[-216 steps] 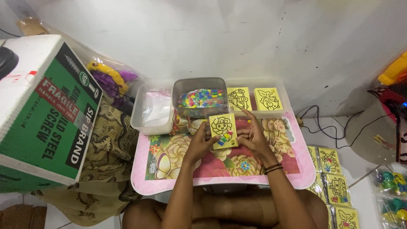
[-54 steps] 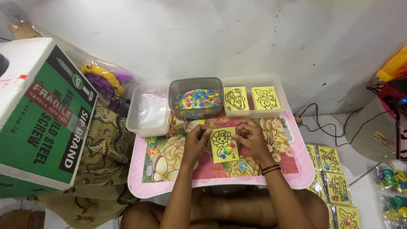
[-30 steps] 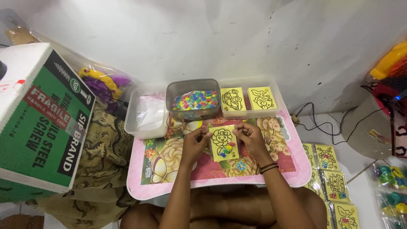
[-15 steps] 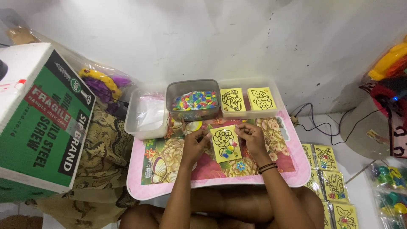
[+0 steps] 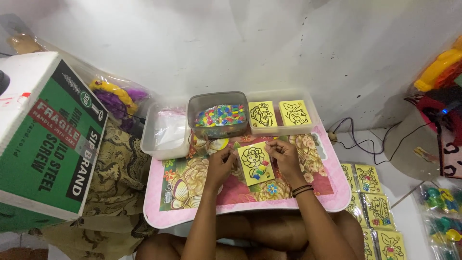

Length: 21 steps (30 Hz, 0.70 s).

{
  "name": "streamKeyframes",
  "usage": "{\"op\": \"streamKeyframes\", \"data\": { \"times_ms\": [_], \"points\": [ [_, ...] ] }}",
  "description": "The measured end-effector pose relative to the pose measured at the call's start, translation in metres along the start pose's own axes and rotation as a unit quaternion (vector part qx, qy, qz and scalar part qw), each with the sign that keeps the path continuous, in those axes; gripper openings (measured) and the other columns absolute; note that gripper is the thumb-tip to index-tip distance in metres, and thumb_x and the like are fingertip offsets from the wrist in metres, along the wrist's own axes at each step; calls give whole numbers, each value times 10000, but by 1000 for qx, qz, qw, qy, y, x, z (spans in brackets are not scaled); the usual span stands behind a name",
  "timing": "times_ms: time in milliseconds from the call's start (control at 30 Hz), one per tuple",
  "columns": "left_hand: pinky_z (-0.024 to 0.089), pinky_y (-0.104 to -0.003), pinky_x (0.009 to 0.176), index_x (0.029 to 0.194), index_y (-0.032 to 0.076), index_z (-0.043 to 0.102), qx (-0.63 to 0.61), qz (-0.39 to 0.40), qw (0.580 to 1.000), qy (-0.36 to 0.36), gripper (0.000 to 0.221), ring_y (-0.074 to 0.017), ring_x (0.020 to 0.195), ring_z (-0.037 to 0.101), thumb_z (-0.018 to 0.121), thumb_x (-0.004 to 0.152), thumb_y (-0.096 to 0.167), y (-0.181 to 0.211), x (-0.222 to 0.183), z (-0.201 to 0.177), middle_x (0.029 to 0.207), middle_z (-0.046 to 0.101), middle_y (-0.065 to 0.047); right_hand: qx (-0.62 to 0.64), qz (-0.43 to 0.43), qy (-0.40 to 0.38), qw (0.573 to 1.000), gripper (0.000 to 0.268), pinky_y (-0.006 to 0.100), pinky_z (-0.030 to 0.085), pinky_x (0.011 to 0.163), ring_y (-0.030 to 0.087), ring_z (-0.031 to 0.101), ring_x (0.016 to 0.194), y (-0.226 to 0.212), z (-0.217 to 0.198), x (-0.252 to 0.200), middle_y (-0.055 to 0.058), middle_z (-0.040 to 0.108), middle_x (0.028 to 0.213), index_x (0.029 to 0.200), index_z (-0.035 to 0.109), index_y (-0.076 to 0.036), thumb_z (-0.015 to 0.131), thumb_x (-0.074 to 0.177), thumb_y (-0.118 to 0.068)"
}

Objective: Assembling art kits by placing illustrated cards and small colorful beads into individual plastic bags.

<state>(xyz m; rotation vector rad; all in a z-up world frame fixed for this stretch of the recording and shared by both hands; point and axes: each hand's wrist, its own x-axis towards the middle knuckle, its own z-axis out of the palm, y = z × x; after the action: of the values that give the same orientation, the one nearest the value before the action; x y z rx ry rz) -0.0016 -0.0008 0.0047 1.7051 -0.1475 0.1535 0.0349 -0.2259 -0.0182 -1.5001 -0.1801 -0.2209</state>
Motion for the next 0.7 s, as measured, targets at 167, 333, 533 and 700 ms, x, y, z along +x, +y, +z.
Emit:
{"op": "streamKeyframes", "data": {
  "times_ms": [167,333,533,700],
  "points": [
    [516,-330,624,786,51,747,13,4,1000,1,249,-187,563,647,610,979,129,-11,2,0,572,688,-114,-8,-2,2,1000,82,216,377,440,76,500,418,4,-1,3,62,596,520,907,746,12,773,862,-51],
    [492,-333,586,775,54,729,8,-3,1000,2,238,-189,551,607,619,965,145,-10,1,-1,573,669,-128,-17,-1,17,1000,70,205,380,463,69,501,435,-14,3,0,51,597,516,885,764,-7,786,851,-64],
    [443,-313,574,767,70,667,-71,-13,997,29,284,-178,570,539,540,999,174,-11,2,-3,572,604,-102,42,-4,113,993,67,206,364,519,51,468,511,-1,-15,3,-4,590,585,920,735,-35,717,914,-99],
    [405,-256,564,763,93,639,-65,-8,997,32,253,-137,571,501,554,992,163,-14,2,3,566,550,-57,30,15,127,991,67,192,399,522,44,516,524,-4,-51,-5,9,587,574,932,739,-34,736,923,-99]
  ]
}}
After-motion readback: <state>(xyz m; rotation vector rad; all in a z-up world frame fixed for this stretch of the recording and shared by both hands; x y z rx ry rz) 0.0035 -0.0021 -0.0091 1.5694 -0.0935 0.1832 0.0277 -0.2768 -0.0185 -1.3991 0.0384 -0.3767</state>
